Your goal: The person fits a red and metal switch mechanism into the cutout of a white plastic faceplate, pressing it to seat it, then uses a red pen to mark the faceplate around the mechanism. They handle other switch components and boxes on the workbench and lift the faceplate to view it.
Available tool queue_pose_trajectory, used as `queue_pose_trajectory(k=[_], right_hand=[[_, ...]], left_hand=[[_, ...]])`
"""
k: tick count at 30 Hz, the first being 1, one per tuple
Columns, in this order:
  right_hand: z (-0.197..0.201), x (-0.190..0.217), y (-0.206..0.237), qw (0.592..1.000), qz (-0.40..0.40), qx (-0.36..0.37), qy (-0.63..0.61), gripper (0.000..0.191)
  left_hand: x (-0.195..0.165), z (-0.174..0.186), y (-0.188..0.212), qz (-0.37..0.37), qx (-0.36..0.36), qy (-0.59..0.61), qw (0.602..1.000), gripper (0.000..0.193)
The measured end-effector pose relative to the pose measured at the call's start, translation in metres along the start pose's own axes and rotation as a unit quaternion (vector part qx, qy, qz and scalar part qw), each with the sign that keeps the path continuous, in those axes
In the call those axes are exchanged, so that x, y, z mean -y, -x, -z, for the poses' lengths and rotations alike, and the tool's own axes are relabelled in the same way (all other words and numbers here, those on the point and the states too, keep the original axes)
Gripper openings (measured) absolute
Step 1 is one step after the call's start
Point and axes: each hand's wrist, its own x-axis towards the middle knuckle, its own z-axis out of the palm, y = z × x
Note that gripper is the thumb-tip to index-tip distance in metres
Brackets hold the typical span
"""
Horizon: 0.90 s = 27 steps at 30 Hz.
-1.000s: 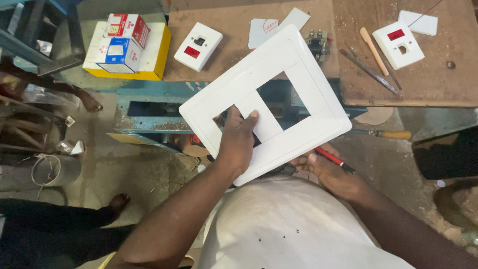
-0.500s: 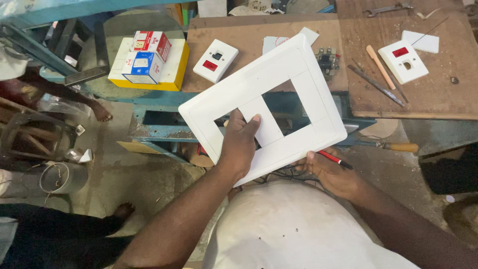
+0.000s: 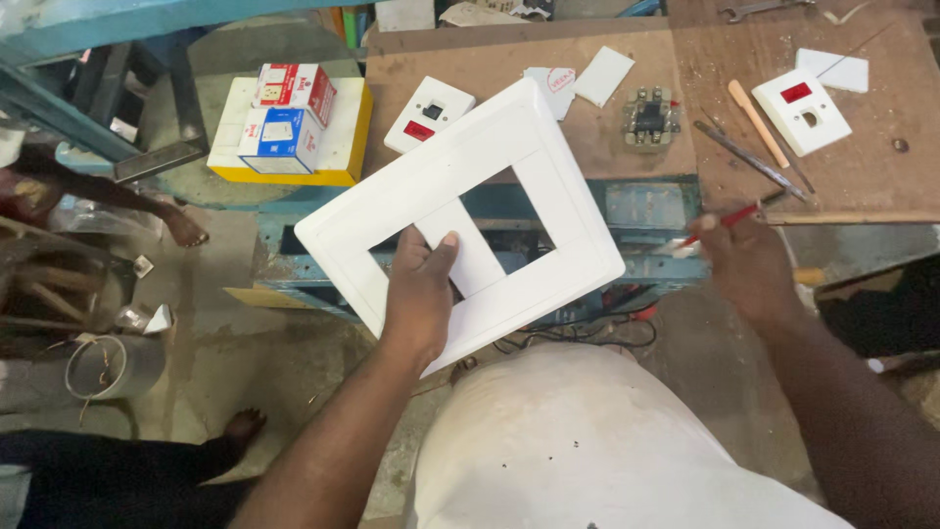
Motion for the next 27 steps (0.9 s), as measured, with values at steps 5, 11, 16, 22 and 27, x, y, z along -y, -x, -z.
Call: queue_pose_trajectory(k=[5,11,16,22,27], right_hand=[[0.027,0.010,-0.074,0.977,-0.002,-0.042,0.207,0.051],[0.026,0.045,-0.112,0.955,-0.059,0.016,0.289,0.042],[0.034,0.050,-0.102,0.958,-0.085,-0.022,0.274,0.033],[0.043,0.021,-0.102,0.965,-0.001,-0.017,0.261,0.031],[0.052,0.000,-0.107,0.952,-0.039,-0.039,0.301,0.034]], left_hand=[[-0.005,0.006,-0.002,0.044,-0.019,0.010,0.999,0.023],[-0.006,0.008,-0.006,0.036,-0.012,-0.029,0.999,0.021],[-0.004,0.021,-0.010,0.056,-0.024,-0.003,0.998,0.018],[0.002,0.021,-0.018,0.052,-0.005,-0.013,0.999,0.020],[0.000,0.001,-0.023,0.062,0.027,0.021,0.997,0.028]])
